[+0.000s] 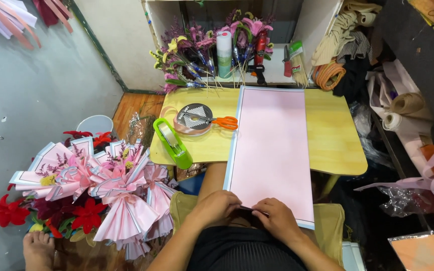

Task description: The person folds and cuts pink paper sheets, then wraps the folded paper around a stick with artificial flowers to create a bouquet. The person uses scissors to trim the paper and secures the arrangement by hand.

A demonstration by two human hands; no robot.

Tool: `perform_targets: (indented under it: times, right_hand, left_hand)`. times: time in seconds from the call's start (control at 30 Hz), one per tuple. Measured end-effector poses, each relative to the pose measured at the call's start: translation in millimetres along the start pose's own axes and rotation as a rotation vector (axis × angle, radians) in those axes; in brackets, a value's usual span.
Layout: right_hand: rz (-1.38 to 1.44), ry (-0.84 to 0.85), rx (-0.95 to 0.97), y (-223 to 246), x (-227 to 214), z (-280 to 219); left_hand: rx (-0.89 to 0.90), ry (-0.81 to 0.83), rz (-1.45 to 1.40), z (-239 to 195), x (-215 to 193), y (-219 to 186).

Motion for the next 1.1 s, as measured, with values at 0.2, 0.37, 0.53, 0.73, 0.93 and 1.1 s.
perform_targets:
  times: [0.2,0.37,0.53,0.73,0.93,1.1]
  right_hand:
    - [0.115,0.117,0.142,-1.2,-2.8,2.8]
    - [0.133,0.12,0.166,2.0,-8.1,7.1]
    - [0.341,-0.167,0.327,-30.7,-24.0,9.6]
    - [0.306,-0.449,0.276,3.3,-62.0,10.8]
    - [0.209,-0.466,-0.051,14.7,-58.7,11.9]
    - [0.221,-0.41,-0.152,25.3,-54.8,13.0]
  left_hand:
    - [-0.059,0.017,0.104,5.4,3.6,1.3]
    - [-0.225,0.113,0.052,13.5,3.2,9.7]
    - [-0.092,-0.312,0.079,1.1,-28.4,-6.8]
    - [-0.02,-0.485,0.393,-10.1,0.4,33.4]
    - [0.03,-0.407,0.343,-9.8,20.5,30.7]
    - [-0.061,-0.424,0.128,7.2,1.3,37.8]
Point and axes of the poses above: each hand's wrist, its own z-axis towards the middle knuckle, its own x-axis out of the palm, y = z × x, the point moved 6 cm from there along z, towards the middle knuckle, and after that the axes turned 11 degrees about z, right-handed, at the moved point
